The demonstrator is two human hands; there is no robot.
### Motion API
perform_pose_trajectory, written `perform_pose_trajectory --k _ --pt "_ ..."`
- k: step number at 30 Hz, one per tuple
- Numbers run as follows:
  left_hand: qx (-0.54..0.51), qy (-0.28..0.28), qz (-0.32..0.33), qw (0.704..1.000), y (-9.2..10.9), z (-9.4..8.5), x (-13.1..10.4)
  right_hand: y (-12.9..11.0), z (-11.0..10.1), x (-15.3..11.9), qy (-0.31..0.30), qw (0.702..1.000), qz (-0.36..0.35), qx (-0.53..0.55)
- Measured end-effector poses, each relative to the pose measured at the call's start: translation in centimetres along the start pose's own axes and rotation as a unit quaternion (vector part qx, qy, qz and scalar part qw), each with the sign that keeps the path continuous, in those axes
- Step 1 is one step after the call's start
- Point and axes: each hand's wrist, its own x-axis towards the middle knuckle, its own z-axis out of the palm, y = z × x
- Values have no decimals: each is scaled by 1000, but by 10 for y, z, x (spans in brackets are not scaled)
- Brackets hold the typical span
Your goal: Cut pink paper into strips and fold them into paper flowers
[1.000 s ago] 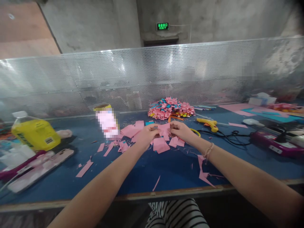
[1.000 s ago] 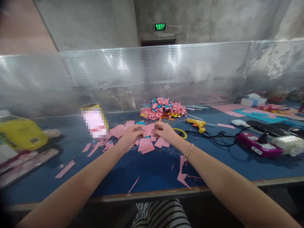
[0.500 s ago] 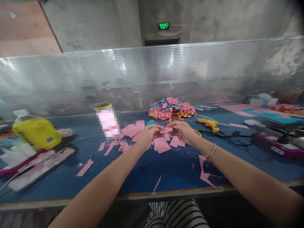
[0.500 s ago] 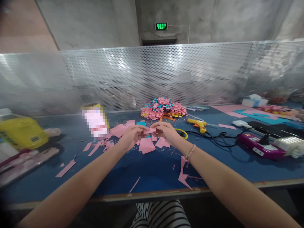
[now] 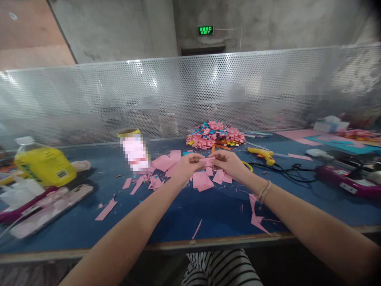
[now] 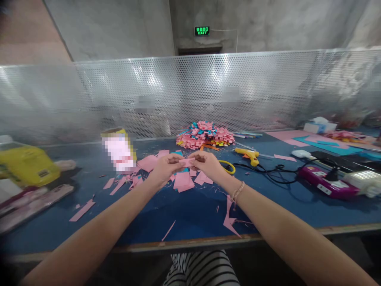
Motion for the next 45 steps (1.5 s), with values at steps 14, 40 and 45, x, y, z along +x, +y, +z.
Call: perform_pose_trajectory --k 14,40,45 --pt "60 8 12 998 0 1 0 4 -2 1 -17 997 -37 -68" --pt "27 99 19 994 9 -14 5 6 -30 12 90 994 35 -55" --pt "27 91 2 995 7 -6 1 -4 -5 2 14 999 12 -26"
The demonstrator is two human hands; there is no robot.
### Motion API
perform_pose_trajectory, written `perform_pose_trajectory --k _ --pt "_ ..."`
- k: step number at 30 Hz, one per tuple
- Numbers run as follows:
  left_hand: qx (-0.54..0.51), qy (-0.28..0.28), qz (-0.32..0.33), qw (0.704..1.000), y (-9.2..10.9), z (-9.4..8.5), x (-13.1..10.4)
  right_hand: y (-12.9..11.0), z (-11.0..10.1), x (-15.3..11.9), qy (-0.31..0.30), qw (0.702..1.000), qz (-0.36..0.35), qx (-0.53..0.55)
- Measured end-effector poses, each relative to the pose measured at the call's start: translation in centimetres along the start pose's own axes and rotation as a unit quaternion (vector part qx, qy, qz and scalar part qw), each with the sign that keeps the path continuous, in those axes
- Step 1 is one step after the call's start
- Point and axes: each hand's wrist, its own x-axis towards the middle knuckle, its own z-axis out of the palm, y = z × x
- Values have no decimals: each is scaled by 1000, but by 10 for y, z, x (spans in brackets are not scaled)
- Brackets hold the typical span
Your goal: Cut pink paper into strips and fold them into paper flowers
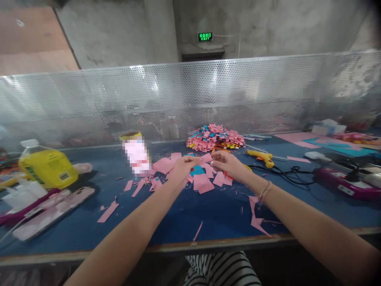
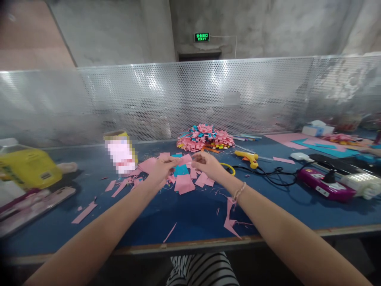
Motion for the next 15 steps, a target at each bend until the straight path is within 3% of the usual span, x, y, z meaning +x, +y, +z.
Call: perform_pose_trajectory --k 2,7,12,15 --pt "-28 -21 -12 999 -1 5 -4 -3 11 -4 -19 1000 -17 -3" --pt "-5 -75 -44 996 0 14 -14 -1 15 -4 28 999 -38 -17" --pt "83 -58 41 994 -2 15 -13 4 8 -2 -2 998 -50 -30" --pt "103 -59 52 992 -3 14 -10 2 9 -3 -23 998 -42 -26"
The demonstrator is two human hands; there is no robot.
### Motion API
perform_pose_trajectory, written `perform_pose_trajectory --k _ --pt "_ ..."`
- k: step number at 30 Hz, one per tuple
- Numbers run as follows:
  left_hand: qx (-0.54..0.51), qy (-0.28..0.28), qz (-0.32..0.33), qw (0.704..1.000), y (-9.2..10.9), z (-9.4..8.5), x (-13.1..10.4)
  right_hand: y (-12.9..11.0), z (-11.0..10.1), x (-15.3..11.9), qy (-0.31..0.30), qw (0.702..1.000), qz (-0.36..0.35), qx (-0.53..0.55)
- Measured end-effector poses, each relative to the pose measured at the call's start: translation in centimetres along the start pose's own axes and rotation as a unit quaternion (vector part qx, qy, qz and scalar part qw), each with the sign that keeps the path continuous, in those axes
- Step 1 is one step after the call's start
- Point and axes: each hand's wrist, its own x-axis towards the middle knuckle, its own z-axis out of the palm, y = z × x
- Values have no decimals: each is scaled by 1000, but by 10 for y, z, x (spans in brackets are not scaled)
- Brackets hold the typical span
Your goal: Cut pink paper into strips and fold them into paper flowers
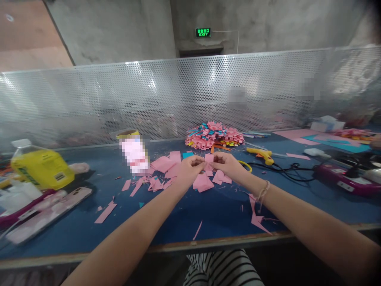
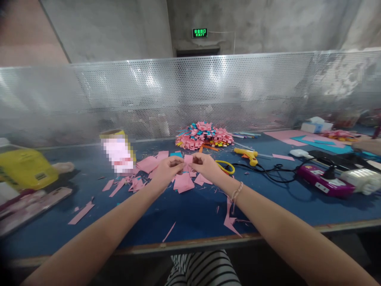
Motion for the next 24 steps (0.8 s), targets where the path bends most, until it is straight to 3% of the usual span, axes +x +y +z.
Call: perform_pose_trajectory --k 24 --pt "-107 21 -54 993 -4 -3 4 -2 4 -1 12 995 42 93"
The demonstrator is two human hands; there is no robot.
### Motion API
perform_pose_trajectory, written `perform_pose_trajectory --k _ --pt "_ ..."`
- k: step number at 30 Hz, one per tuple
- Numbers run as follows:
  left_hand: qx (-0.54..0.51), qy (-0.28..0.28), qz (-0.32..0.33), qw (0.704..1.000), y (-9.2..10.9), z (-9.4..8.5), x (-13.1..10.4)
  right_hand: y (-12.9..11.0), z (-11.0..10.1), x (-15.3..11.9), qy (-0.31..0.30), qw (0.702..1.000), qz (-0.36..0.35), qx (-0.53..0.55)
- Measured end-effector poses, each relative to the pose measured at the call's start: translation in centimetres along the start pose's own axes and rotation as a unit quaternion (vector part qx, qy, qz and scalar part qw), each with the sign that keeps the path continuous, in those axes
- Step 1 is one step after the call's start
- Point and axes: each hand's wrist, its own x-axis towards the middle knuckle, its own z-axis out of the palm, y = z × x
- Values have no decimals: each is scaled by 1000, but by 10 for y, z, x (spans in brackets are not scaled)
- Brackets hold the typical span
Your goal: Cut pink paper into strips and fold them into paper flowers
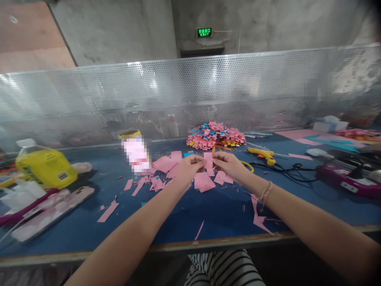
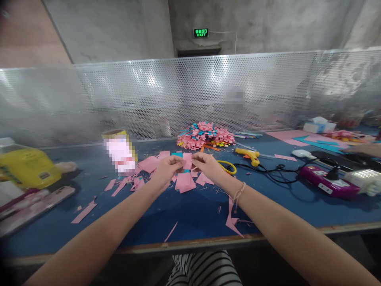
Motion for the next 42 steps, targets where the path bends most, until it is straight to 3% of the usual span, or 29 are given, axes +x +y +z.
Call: perform_pose_trajectory --k 8,13,25,33,42 --pt "37 0 35 999 1 1 -3 -7 2 -5 -11 1000 2 -14" --pt "11 -24 9 1000 1 2 -3 -5 0 -3 -10 999 -11 -40" --pt "-9 -15 -13 1000 3 1 -3 -8 2 -2 14 999 30 -3" --pt "136 12 113 984 0 -3 1 -6 3 -3 -12 998 62 17" --pt "55 -14 35 998 -1 6 -3 -5 2 -2 -17 999 32 10"
